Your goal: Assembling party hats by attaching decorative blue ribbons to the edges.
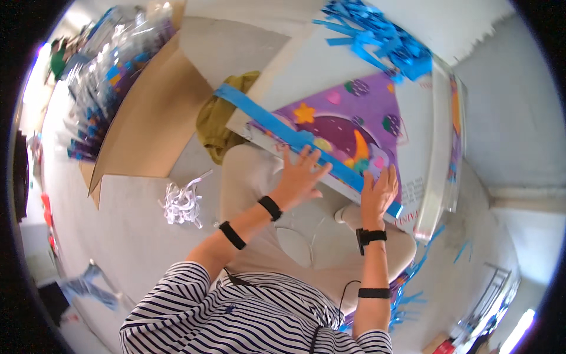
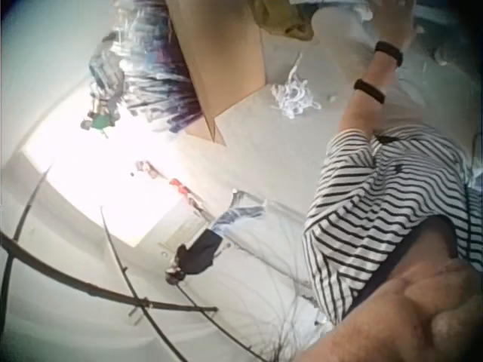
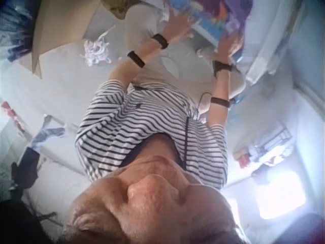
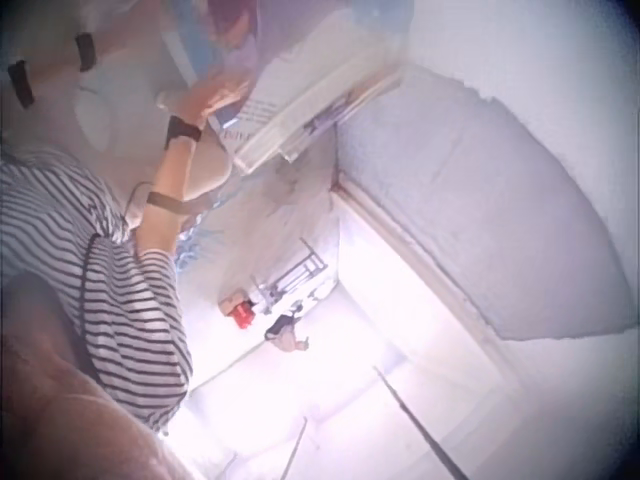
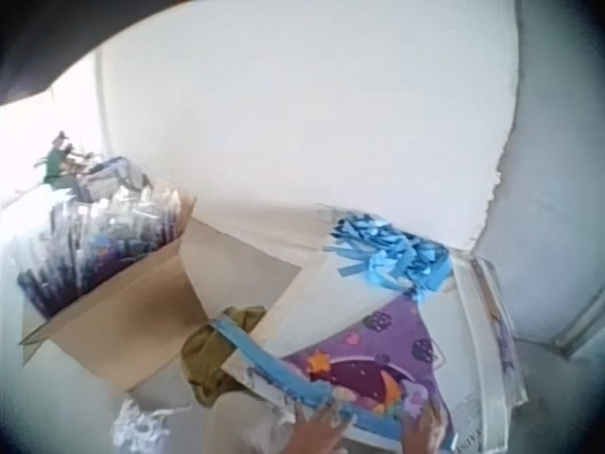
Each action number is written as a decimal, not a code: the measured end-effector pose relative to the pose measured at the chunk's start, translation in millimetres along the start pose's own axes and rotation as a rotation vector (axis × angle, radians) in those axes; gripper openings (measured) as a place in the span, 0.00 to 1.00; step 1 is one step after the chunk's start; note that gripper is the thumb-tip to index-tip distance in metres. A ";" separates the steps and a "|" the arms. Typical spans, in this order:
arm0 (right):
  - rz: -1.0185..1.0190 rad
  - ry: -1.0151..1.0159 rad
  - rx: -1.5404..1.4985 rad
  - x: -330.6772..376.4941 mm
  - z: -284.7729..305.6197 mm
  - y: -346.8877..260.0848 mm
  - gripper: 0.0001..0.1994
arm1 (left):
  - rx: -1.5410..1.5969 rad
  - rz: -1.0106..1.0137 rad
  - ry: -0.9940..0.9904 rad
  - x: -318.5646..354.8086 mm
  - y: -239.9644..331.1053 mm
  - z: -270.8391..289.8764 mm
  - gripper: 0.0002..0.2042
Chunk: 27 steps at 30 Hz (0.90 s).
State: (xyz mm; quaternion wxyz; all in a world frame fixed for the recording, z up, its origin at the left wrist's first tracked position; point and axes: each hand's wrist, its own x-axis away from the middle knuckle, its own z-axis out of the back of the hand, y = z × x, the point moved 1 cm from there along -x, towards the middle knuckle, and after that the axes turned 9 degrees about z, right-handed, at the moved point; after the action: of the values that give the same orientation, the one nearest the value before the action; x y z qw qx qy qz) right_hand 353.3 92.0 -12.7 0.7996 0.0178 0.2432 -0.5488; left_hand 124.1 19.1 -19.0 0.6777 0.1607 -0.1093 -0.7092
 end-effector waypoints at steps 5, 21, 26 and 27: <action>0.356 -0.297 -0.486 -147.5 -44.7 -165.9 0.28 | 0.092 0.050 0.042 -0.2 3.6 2.3 0.44; 0.595 -0.390 0.185 -177.4 -237.7 -355.9 0.30 | 0.948 0.243 0.028 7.5 18.0 -55.1 0.21; 0.209 -0.303 -0.387 -217.6 -190.6 -351.8 0.22 | 0.591 0.217 0.004 2.5 10.2 -22.5 0.29; 0.195 -0.292 -0.373 -234.8 -179.4 -341.6 0.22 | 0.514 0.199 0.007 -1.0 11.5 -16.5 0.31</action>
State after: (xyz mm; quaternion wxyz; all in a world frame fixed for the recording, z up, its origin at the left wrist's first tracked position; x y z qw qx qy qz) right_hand -81.3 213.5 6.6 0.8649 -0.1860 0.2192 -0.4114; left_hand 141.0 20.5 -29.8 0.6814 0.3182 -0.2987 -0.5875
